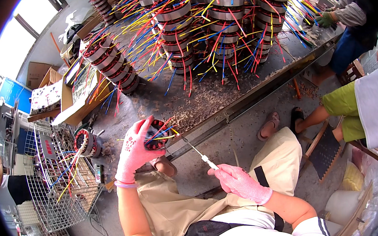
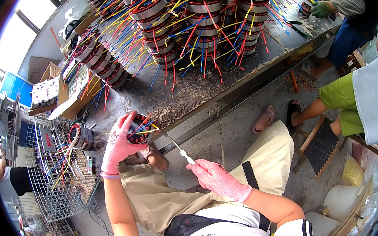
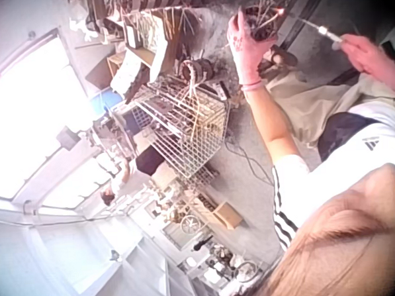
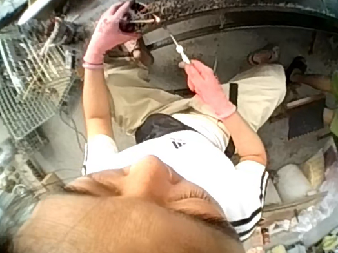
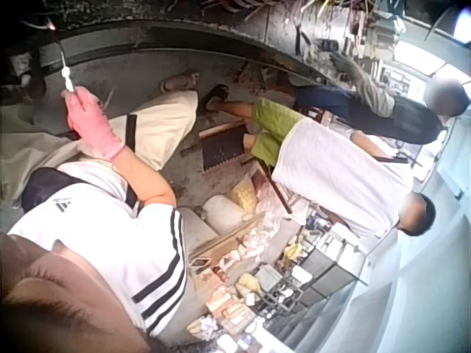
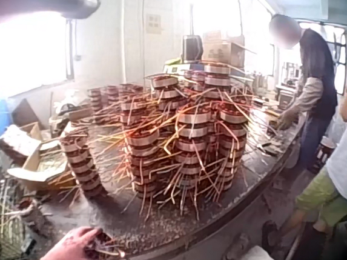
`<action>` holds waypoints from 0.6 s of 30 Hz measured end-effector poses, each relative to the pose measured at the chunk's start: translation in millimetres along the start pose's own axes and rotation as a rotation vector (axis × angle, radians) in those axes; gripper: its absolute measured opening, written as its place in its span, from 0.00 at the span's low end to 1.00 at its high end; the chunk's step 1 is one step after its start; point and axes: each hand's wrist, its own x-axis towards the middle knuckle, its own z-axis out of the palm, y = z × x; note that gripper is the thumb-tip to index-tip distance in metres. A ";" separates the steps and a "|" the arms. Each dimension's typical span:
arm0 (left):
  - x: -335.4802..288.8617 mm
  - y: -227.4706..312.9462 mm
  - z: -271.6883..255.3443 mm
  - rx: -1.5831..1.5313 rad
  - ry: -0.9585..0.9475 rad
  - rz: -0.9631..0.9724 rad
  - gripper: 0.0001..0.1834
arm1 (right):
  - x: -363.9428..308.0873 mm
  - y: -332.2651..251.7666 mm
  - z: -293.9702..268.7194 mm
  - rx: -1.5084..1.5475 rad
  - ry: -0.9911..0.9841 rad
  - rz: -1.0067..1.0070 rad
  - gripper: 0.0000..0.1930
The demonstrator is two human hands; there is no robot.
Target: The person holds a motor stator and uses a handheld lighter to burn the insulation off the ends of the colored wires. They rotate the component by hand to reach all wire tips while sitting at a cluttered workbench.
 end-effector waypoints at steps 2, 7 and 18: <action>-0.7 -0.3 -0.7 0.018 -0.005 -0.001 0.54 | 0.4 0.1 0.2 0.002 -0.003 0.001 0.18; -0.6 -0.6 -0.8 -0.007 -0.006 0.005 0.54 | -0.1 -0.1 -1.2 -0.019 0.000 0.009 0.17; -0.7 -1.1 -0.5 0.004 -0.002 0.020 0.54 | 0.8 -1.8 0.2 -0.035 -0.001 0.006 0.17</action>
